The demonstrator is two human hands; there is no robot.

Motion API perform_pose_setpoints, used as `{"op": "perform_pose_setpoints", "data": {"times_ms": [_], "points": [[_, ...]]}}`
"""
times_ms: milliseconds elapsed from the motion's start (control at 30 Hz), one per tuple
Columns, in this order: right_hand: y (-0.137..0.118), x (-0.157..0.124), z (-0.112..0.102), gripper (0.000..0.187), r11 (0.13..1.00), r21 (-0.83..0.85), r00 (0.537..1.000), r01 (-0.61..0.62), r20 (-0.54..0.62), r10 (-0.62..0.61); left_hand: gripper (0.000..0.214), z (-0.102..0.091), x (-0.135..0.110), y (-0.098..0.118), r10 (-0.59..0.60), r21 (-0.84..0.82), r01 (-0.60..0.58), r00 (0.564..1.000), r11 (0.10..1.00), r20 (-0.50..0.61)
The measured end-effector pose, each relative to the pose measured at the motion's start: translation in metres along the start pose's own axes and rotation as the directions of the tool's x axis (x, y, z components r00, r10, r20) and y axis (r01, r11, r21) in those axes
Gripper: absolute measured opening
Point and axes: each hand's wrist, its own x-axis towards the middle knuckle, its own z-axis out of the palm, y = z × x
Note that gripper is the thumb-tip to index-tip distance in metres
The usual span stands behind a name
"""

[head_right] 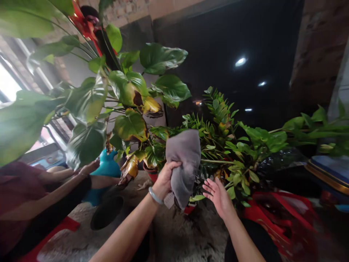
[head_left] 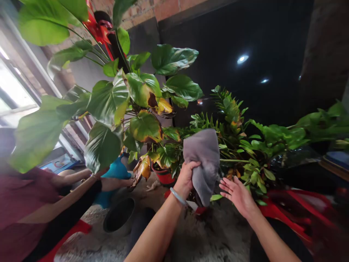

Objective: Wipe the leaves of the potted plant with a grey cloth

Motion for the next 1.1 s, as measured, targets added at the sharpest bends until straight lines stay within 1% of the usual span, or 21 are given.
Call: {"op": "perform_pose_setpoints", "data": {"times_ms": [67, 133, 200, 233, 267, 333, 367, 433, 467, 533, 600, 633, 700, 733, 833, 900, 967, 1033, 1100], "points": [[0.000, 0.001, -0.002, 0.037, 0.999, -0.011, 0.999, -0.034, -0.001, 0.034, 0.033, -0.018, -0.009, -0.029, -0.161, 0.083, 0.163, 0.986, 0.983, -0.035], [-0.001, 0.002, -0.007, 0.028, 0.998, -0.032, 0.998, -0.063, -0.016, 0.062, 0.030, -0.041, -0.025, -0.055, -0.315, 0.150, 0.316, 0.949, 0.937, -0.035], [-0.002, 0.000, -0.011, 0.021, 0.997, -0.045, 0.997, -0.062, -0.049, 0.060, 0.029, -0.058, -0.041, -0.070, -0.393, 0.147, 0.395, 0.918, 0.907, -0.047], [-0.003, -0.003, -0.011, 0.019, 0.997, -0.047, 0.996, -0.053, -0.073, 0.050, 0.031, -0.062, -0.048, -0.071, -0.400, 0.121, 0.403, 0.915, 0.907, -0.054], [-0.002, -0.008, -0.009, 0.019, 0.998, -0.043, 0.995, -0.041, -0.094, 0.037, 0.033, -0.062, -0.052, -0.071, -0.384, 0.083, 0.388, 0.921, 0.918, -0.064], [0.001, -0.024, 0.001, 0.024, 0.999, -0.028, 0.992, -0.034, -0.126, 0.030, 0.039, -0.056, -0.056, -0.065, -0.307, -0.003, 0.308, 0.948, 0.951, -0.087], [0.005, -0.035, 0.010, 0.029, 0.999, -0.022, 0.991, -0.045, -0.124, 0.042, 0.043, -0.052, -0.056, -0.062, -0.257, -0.040, 0.254, 0.961, 0.966, -0.098], [0.015, -0.061, 0.033, 0.041, 0.996, -0.019, 0.993, -0.088, -0.084, 0.086, 0.048, -0.043, -0.054, -0.060, -0.164, -0.079, 0.155, 0.978, 0.985, -0.126], [0.021, -0.073, 0.046, 0.046, 0.995, -0.021, 0.995, -0.098, -0.032, 0.097, 0.048, -0.040, -0.053, -0.061, -0.129, -0.066, 0.120, 0.981, 0.991, -0.144], [0.032, -0.096, 0.071, 0.053, 0.996, -0.015, 0.996, -0.091, 0.016, 0.091, 0.042, -0.040, -0.053, -0.065, -0.082, 0.008, 0.085, 0.979, 0.996, -0.187], [0.040, -0.110, 0.089, 0.055, 0.998, -0.008, 0.997, -0.067, 0.030, 0.067, 0.034, -0.044, -0.056, -0.070, -0.056, 0.099, 0.081, 0.970, 0.992, -0.238], [0.042, -0.114, 0.094, 0.054, 0.998, -0.014, 0.998, -0.055, 0.015, 0.055, 0.031, -0.047, -0.058, -0.072, -0.057, 0.132, 0.094, 0.964, 0.987, -0.260], [0.044, -0.118, 0.100, 0.054, 0.998, -0.053, 0.997, -0.032, -0.069, 0.029, 0.026, -0.050, -0.063, -0.073, -0.084, 0.162, 0.133, 0.957, 0.978, -0.279], [0.043, -0.119, 0.100, 0.054, 0.997, -0.080, 0.992, -0.024, -0.122, 0.014, 0.024, -0.051, -0.066, -0.073, -0.099, 0.160, 0.146, 0.958, 0.976, -0.268], [0.040, -0.118, 0.099, 0.052, 0.990, -0.141, 0.959, -0.019, -0.283, -0.022, 0.019, -0.047, -0.074, -0.071, -0.114, 0.079, 0.125, 0.984, 0.989, -0.137], [0.037, -0.117, 0.098, 0.048, 0.987, -0.156, 0.930, -0.023, -0.365, -0.036, 0.023, -0.043, -0.076, -0.069, -0.106, 0.038, 0.109, 0.992, 0.993, -0.071], [0.034, -0.115, 0.098, 0.046, 0.987, -0.158, 0.910, -0.015, -0.411, -0.051, 0.033, -0.041, -0.076, -0.070, -0.126, 0.038, 0.129, 0.989, 0.991, -0.071], [0.032, -0.112, 0.097, 0.046, 0.986, -0.168, 0.908, 0.022, -0.408, -0.090, 0.046, -0.040, -0.073, -0.074, -0.131, 0.027, 0.133, 0.988, 0.991, -0.082], [0.030, -0.108, 0.097, 0.046, 0.972, -0.221, 0.899, 0.075, -0.407, -0.162, 0.056, -0.041, -0.070, -0.081, -0.117, 0.006, 0.118, 0.990, 0.993, -0.084]]}}
